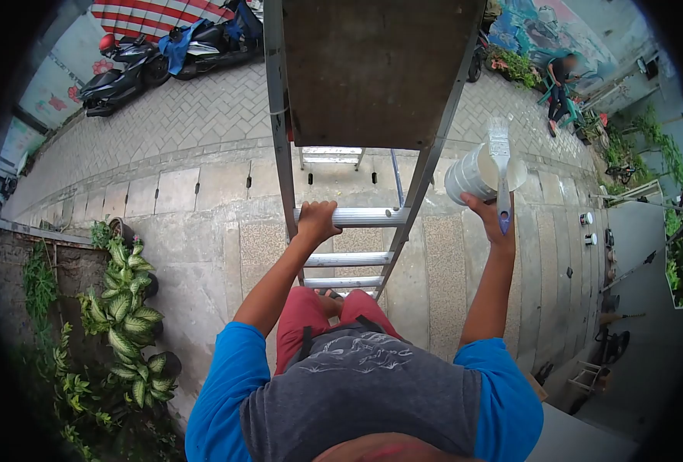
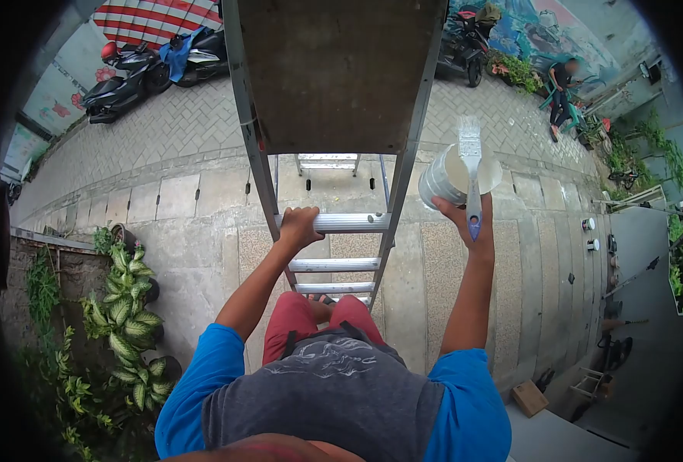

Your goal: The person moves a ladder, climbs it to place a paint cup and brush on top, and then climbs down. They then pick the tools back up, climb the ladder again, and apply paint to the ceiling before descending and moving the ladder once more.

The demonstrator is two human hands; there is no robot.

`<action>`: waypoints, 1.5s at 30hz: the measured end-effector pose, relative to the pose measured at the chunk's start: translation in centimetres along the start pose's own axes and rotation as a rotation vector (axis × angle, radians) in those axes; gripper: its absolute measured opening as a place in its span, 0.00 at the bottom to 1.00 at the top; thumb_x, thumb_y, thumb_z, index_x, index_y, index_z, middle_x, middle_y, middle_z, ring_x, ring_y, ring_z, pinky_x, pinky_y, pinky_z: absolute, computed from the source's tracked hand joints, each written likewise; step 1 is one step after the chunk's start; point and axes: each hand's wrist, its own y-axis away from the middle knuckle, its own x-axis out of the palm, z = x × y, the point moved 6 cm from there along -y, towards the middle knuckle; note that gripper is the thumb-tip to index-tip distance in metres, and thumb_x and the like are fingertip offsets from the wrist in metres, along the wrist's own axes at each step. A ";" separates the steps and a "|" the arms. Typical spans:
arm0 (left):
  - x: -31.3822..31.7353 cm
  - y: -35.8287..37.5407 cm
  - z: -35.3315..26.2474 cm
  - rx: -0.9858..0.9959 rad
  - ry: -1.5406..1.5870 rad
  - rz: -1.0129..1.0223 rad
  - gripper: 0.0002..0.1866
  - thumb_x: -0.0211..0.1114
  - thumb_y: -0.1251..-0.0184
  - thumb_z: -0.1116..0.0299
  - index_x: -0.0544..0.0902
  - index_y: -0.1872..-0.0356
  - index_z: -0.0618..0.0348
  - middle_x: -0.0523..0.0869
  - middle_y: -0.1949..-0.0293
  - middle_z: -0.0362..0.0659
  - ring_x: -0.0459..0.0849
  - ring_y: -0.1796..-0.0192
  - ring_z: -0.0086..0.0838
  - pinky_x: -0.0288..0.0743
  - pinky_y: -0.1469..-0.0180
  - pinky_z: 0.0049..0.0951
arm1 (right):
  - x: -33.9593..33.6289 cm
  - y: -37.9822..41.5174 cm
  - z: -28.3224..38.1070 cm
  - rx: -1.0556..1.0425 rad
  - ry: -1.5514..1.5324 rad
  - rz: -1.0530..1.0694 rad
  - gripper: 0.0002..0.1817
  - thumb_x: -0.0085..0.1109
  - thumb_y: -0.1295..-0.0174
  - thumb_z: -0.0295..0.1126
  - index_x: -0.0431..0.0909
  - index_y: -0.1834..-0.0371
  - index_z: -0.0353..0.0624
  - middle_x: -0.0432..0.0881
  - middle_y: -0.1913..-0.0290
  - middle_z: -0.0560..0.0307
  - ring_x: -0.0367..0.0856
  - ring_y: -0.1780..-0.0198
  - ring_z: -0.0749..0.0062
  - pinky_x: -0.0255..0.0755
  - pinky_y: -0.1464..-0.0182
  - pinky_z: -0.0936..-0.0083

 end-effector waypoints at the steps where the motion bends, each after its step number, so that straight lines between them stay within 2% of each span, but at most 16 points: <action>1: 0.1 -0.3 0.2 0.007 -0.003 -0.003 0.25 0.79 0.59 0.51 0.81 0.62 0.53 0.88 0.65 0.46 0.88 0.60 0.43 0.75 0.54 0.45 | -0.1 -0.4 1.1 -0.004 0.000 -0.008 0.41 0.80 0.52 0.31 0.69 0.34 0.35 0.80 0.44 0.48 0.80 0.43 0.59 0.77 0.42 0.64; 7: 0.9 -1.1 0.3 0.016 0.020 0.054 0.27 0.79 0.58 0.45 0.82 0.63 0.54 0.88 0.66 0.46 0.89 0.61 0.42 0.77 0.54 0.47 | -1.4 -2.0 7.3 -0.014 0.054 -0.017 0.39 0.79 0.51 0.31 0.69 0.35 0.35 0.80 0.45 0.48 0.81 0.44 0.59 0.77 0.42 0.64; 15: 0.6 -1.3 0.3 -0.017 0.025 0.192 0.37 0.74 0.56 0.31 0.83 0.59 0.55 0.87 0.59 0.48 0.87 0.54 0.45 0.76 0.49 0.47 | -2.3 -2.8 11.4 -0.085 0.072 -0.016 0.37 0.79 0.50 0.29 0.70 0.36 0.35 0.81 0.47 0.49 0.82 0.46 0.62 0.80 0.45 0.66; 25: 0.8 -0.5 0.0 -0.027 -0.009 0.188 0.36 0.74 0.53 0.33 0.82 0.57 0.57 0.86 0.57 0.49 0.87 0.53 0.47 0.77 0.49 0.47 | -2.2 -4.6 12.0 -0.109 0.017 0.032 0.37 0.79 0.50 0.30 0.71 0.37 0.35 0.80 0.46 0.50 0.82 0.45 0.63 0.81 0.47 0.68; 27: -0.9 0.3 -0.7 0.124 0.141 0.032 0.30 0.75 0.50 0.41 0.82 0.60 0.59 0.86 0.60 0.49 0.87 0.56 0.45 0.79 0.51 0.44 | -2.2 -5.2 12.2 -0.116 0.004 0.062 0.37 0.80 0.50 0.30 0.71 0.37 0.35 0.80 0.46 0.51 0.82 0.45 0.64 0.80 0.46 0.68; 28: -5.9 0.8 -2.4 0.122 0.255 0.079 0.21 0.77 0.49 0.57 0.81 0.62 0.61 0.85 0.60 0.48 0.87 0.58 0.43 0.81 0.53 0.42 | -2.2 -5.4 12.5 -0.122 0.003 0.065 0.37 0.80 0.50 0.30 0.71 0.37 0.35 0.80 0.46 0.51 0.82 0.45 0.64 0.80 0.46 0.68; 30: -17.5 1.9 -4.2 0.340 0.418 -0.469 0.14 0.73 0.48 0.69 0.80 0.63 0.60 0.83 0.58 0.51 0.86 0.59 0.44 0.81 0.58 0.44 | -2.1 -5.8 13.1 -0.111 -0.033 0.089 0.37 0.80 0.51 0.29 0.72 0.38 0.35 0.81 0.47 0.51 0.82 0.46 0.64 0.79 0.46 0.68; 31: -23.0 3.0 -3.5 0.442 0.432 -0.922 0.17 0.72 0.49 0.75 0.78 0.57 0.60 0.83 0.57 0.50 0.85 0.58 0.45 0.79 0.54 0.44 | -2.4 -6.1 13.2 -0.103 -0.032 0.091 0.37 0.80 0.51 0.29 0.72 0.38 0.35 0.81 0.47 0.51 0.82 0.46 0.64 0.79 0.46 0.68; 32: -28.1 3.1 -3.0 0.392 0.373 -1.222 0.26 0.72 0.47 0.74 0.73 0.45 0.59 0.81 0.49 0.51 0.82 0.49 0.45 0.74 0.47 0.43 | -2.6 -6.3 13.3 -0.104 -0.044 0.074 0.36 0.80 0.51 0.29 0.72 0.38 0.35 0.81 0.47 0.51 0.82 0.46 0.64 0.79 0.46 0.68; 33: -31.6 1.6 -2.0 0.216 0.386 -1.287 0.33 0.71 0.42 0.70 0.65 0.37 0.59 0.76 0.40 0.54 0.77 0.40 0.45 0.69 0.40 0.43 | -2.6 -6.3 13.0 -0.097 -0.057 0.062 0.36 0.80 0.51 0.30 0.73 0.38 0.35 0.81 0.48 0.51 0.82 0.47 0.64 0.79 0.46 0.68; 35: -34.1 -2.7 0.3 -0.032 0.440 -1.158 0.41 0.71 0.36 0.53 0.60 0.30 0.59 0.70 0.33 0.54 0.72 0.34 0.44 0.65 0.34 0.44 | -2.6 -6.4 12.1 -0.059 -0.032 0.119 0.36 0.80 0.51 0.31 0.72 0.38 0.35 0.81 0.48 0.51 0.82 0.46 0.62 0.79 0.45 0.67; 36: -32.7 -5.1 1.6 -0.050 0.698 -1.001 0.40 0.72 0.36 0.49 0.65 0.32 0.61 0.79 0.42 0.52 0.80 0.43 0.41 0.72 0.41 0.38 | -2.7 -6.4 12.3 -0.051 -0.039 0.097 0.37 0.80 0.51 0.32 0.72 0.38 0.35 0.81 0.48 0.50 0.82 0.46 0.62 0.79 0.45 0.66; 37: -32.6 -5.7 2.0 -0.068 0.695 -1.002 0.40 0.72 0.36 0.49 0.65 0.32 0.61 0.79 0.42 0.52 0.80 0.43 0.41 0.72 0.41 0.38 | -2.7 -6.9 12.5 -0.050 -0.045 0.073 0.38 0.80 0.52 0.33 0.72 0.38 0.34 0.81 0.48 0.50 0.82 0.46 0.61 0.79 0.44 0.66; 39: -32.2 -6.3 2.7 -0.187 0.761 -0.955 0.35 0.75 0.39 0.49 0.73 0.39 0.62 0.86 0.56 0.51 0.85 0.54 0.40 0.77 0.50 0.34 | -2.5 -7.4 12.6 -0.051 -0.033 0.071 0.38 0.80 0.52 0.33 0.72 0.38 0.34 0.81 0.47 0.49 0.82 0.46 0.61 0.79 0.44 0.66; 40: -32.4 -6.0 2.6 -0.148 0.802 -1.092 0.31 0.74 0.40 0.47 0.79 0.48 0.64 0.87 0.69 0.48 0.85 0.67 0.36 0.78 0.59 0.33 | -2.8 -7.2 12.5 -0.050 -0.020 0.047 0.39 0.80 0.53 0.33 0.71 0.38 0.34 0.81 0.47 0.49 0.82 0.46 0.60 0.78 0.43 0.65; 45: -30.5 -6.8 4.8 -0.343 0.791 -0.893 0.29 0.71 0.38 0.42 0.84 0.62 0.65 0.86 0.73 0.47 0.83 0.68 0.29 0.76 0.62 0.33 | -4.6 -8.1 11.1 -0.004 0.047 0.054 0.39 0.80 0.54 0.33 0.71 0.37 0.34 0.81 0.47 0.47 0.82 0.45 0.60 0.78 0.42 0.64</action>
